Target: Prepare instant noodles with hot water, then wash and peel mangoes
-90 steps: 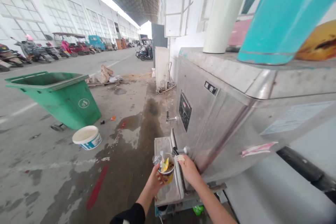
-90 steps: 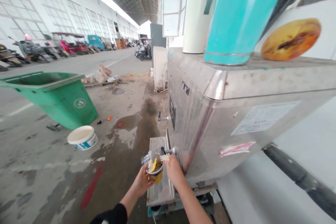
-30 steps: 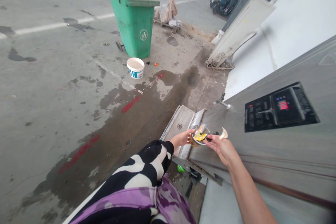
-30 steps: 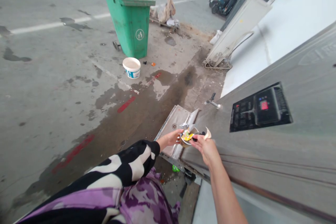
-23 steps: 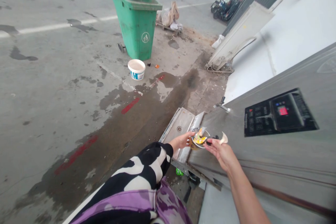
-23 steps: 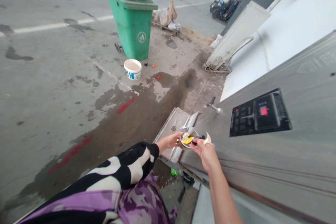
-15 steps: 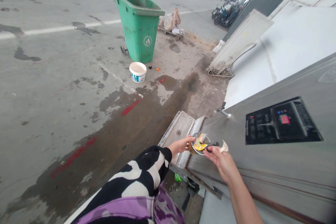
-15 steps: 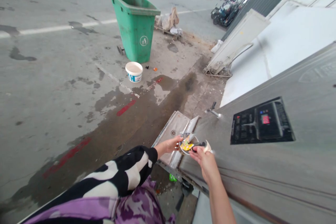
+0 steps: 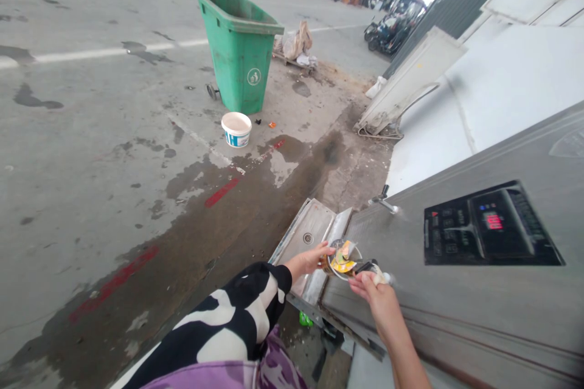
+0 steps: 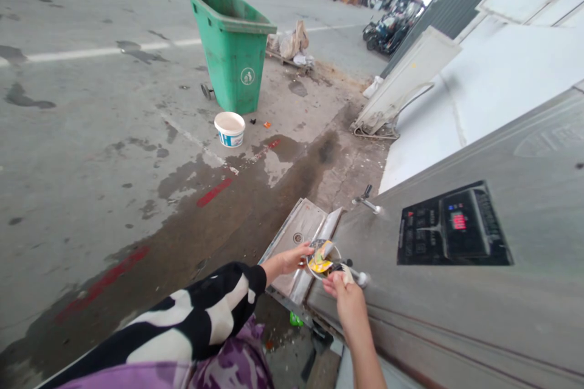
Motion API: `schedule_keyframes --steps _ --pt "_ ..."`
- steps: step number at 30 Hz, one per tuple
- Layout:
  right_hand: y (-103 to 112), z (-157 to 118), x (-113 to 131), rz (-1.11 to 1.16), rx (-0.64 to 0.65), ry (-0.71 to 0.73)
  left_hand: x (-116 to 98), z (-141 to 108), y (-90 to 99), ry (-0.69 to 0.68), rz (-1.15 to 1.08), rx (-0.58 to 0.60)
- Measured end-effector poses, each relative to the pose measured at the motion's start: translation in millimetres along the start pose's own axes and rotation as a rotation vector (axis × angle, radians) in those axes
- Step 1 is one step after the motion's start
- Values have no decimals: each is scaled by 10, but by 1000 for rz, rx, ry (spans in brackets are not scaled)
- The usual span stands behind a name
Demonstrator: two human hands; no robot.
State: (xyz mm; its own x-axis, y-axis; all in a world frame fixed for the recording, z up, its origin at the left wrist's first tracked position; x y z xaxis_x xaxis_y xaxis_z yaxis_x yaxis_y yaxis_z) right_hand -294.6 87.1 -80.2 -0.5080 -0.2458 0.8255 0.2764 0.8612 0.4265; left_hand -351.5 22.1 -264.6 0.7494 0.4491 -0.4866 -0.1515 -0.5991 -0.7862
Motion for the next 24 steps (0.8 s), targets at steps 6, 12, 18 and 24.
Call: schedule_keyframes --steps 6,12,18,24 --pt "27 27 1 -56 -27 16 28 -8 53 59 62 -63" --pt "14 57 -1 -60 -38 1 37 -21 62 50 75 -54" --pt "-47 55 48 13 -34 -30 54 -35 61 51 98 -57" --pt "-73 22 112 55 -26 -46 83 -38 70 58 105 -63"
Point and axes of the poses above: each hand's wrist, its own z-axis towards the middle knuckle, its own y-axis out of the back of the hand, x = y × z, the point moved 9 cm from there along z, towards the middle knuckle, and after that the axes turned 5 degrees about -x, right-handed, at the moved point
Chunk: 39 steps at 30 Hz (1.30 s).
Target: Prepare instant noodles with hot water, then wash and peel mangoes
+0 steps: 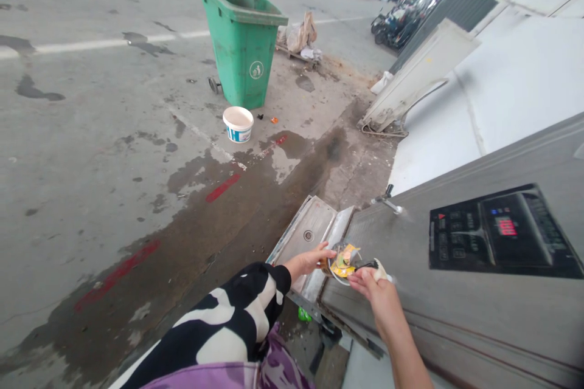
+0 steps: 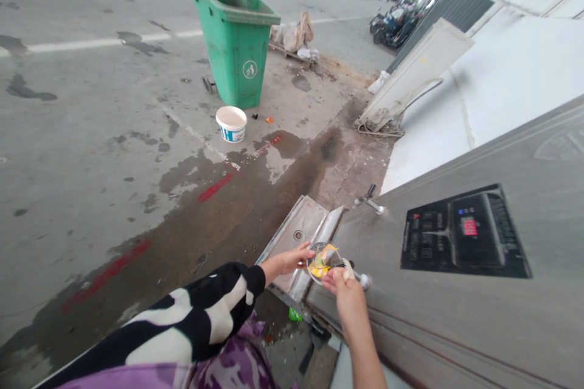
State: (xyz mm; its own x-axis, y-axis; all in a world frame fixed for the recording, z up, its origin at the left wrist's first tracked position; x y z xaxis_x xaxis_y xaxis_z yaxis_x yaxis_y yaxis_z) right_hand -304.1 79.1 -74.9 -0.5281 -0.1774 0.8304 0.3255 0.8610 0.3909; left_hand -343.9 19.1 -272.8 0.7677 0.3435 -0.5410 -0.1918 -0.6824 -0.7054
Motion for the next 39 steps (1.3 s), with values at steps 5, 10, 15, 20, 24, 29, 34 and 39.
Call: schedule_keyframes --steps 5,10,15,20,24,29,34,39 --pt "-18 -20 19 38 25 -14 20 -25 5 -1 -17 -1" --pt "-7 -25 32 66 34 -24 15 -52 -12 17 -21 -8" --pt "-3 -28 42 65 29 -31 12 -71 -5 22 -21 -21" --pt "-6 -26 38 56 27 -32 51 -58 35 24 -25 -25" --pt "-3 -27 34 55 25 -34 73 -55 39 41 -19 -26" --pt "-7 -24 43 63 14 -33 78 -56 43 40 -16 -21" --pt "-25 -25 44 67 17 -47 97 -35 95 24 -12 -25" --pt "-23 -7 36 67 23 -43 114 -17 132 15 -13 -31"
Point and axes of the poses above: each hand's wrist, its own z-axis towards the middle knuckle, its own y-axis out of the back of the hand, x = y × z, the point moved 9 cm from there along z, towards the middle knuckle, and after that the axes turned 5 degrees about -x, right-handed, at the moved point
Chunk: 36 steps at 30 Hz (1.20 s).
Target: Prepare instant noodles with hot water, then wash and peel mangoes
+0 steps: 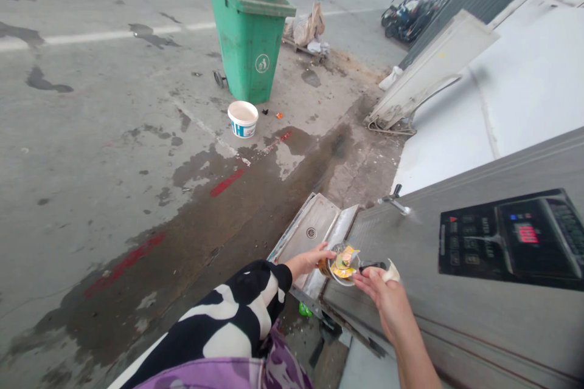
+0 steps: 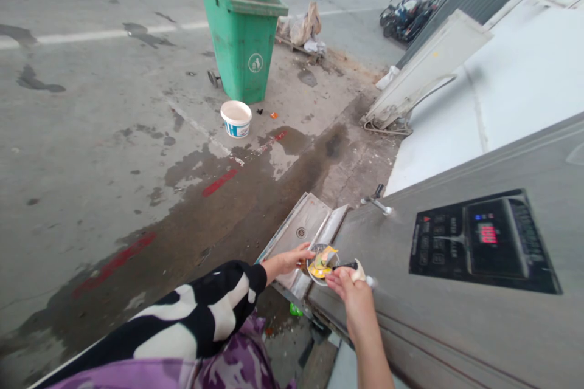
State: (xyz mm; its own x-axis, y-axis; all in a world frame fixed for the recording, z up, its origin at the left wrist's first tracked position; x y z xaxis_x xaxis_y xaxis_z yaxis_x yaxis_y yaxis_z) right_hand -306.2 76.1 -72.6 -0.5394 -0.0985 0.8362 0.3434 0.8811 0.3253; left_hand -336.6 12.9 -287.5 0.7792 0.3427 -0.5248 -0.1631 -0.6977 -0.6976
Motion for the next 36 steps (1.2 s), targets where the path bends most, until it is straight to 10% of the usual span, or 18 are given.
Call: schedule_keyframes --steps 36 --pt "-13 -16 6 -14 -7 -15 -248 -125 17 -49 68 -48"
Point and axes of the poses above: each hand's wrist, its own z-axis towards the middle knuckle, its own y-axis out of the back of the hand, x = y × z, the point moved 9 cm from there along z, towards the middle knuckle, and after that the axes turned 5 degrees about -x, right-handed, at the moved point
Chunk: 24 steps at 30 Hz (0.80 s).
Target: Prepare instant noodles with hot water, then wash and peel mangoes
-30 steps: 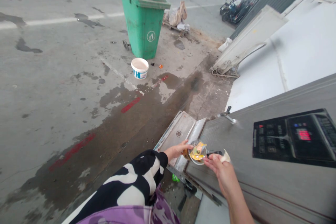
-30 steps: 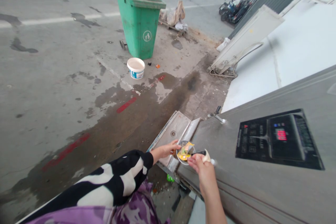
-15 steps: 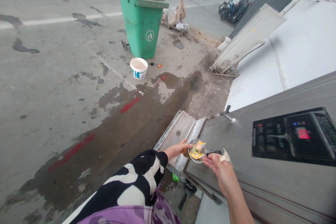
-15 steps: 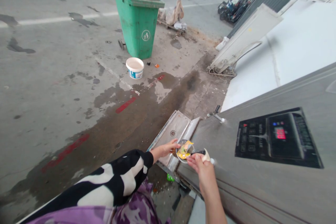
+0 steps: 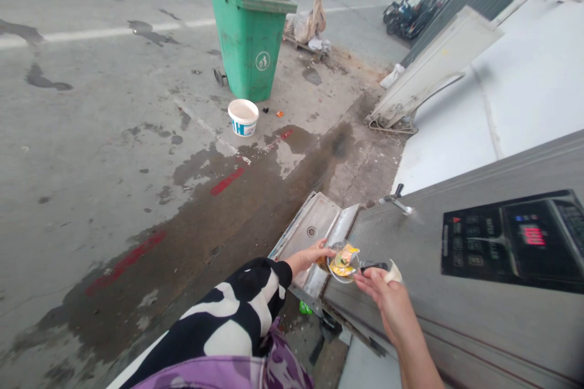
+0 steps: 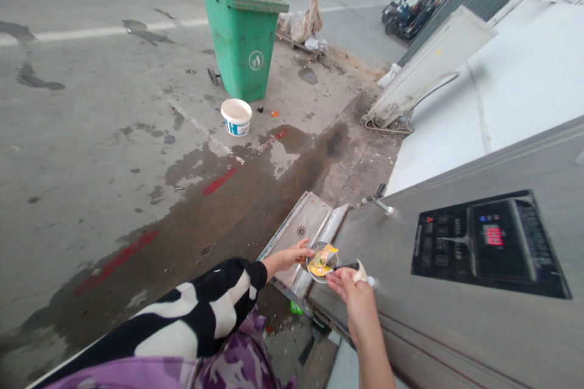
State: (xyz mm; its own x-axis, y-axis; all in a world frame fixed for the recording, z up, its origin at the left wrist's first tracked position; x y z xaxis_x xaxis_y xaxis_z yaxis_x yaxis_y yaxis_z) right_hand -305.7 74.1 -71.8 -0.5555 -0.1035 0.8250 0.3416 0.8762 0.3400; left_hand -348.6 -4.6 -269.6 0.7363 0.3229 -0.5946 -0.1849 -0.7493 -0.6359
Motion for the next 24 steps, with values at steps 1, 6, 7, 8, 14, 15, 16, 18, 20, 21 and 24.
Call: schedule_keyframes --steps 1,6,7,8,14,15,16,18,20,21,24 --pt "0 -3 1 1 -1 -1 -13 -4 2 -5 3 -5" --pt "-1 -8 -2 0 -3 -6 -66 -16 -22 -23 6 -5" --pt "1 -5 -4 2 -5 -5 -78 -18 -29 -25 5 -2" --pt "4 -2 -6 3 -7 -4 -89 -21 -37 -28 5 1" --pt "9 9 -25 -2 0 0 -168 -23 -90 -32 -8 30" --pt "8 9 -27 -3 2 0 -181 -21 -100 -32 -10 35" --pt "9 9 -29 -4 1 0 -192 -18 -109 -30 -11 41" --pt "13 9 -31 -8 -2 -1 -208 -11 -123 -25 -13 51" --pt "16 9 -29 -9 -4 -1 -213 -1 -125 -19 -13 56" --pt "16 8 -28 -10 -4 -1 -210 4 -122 -17 -14 58" --pt "11 1 -16 -13 -4 2 -177 21 -115 -8 -20 73"
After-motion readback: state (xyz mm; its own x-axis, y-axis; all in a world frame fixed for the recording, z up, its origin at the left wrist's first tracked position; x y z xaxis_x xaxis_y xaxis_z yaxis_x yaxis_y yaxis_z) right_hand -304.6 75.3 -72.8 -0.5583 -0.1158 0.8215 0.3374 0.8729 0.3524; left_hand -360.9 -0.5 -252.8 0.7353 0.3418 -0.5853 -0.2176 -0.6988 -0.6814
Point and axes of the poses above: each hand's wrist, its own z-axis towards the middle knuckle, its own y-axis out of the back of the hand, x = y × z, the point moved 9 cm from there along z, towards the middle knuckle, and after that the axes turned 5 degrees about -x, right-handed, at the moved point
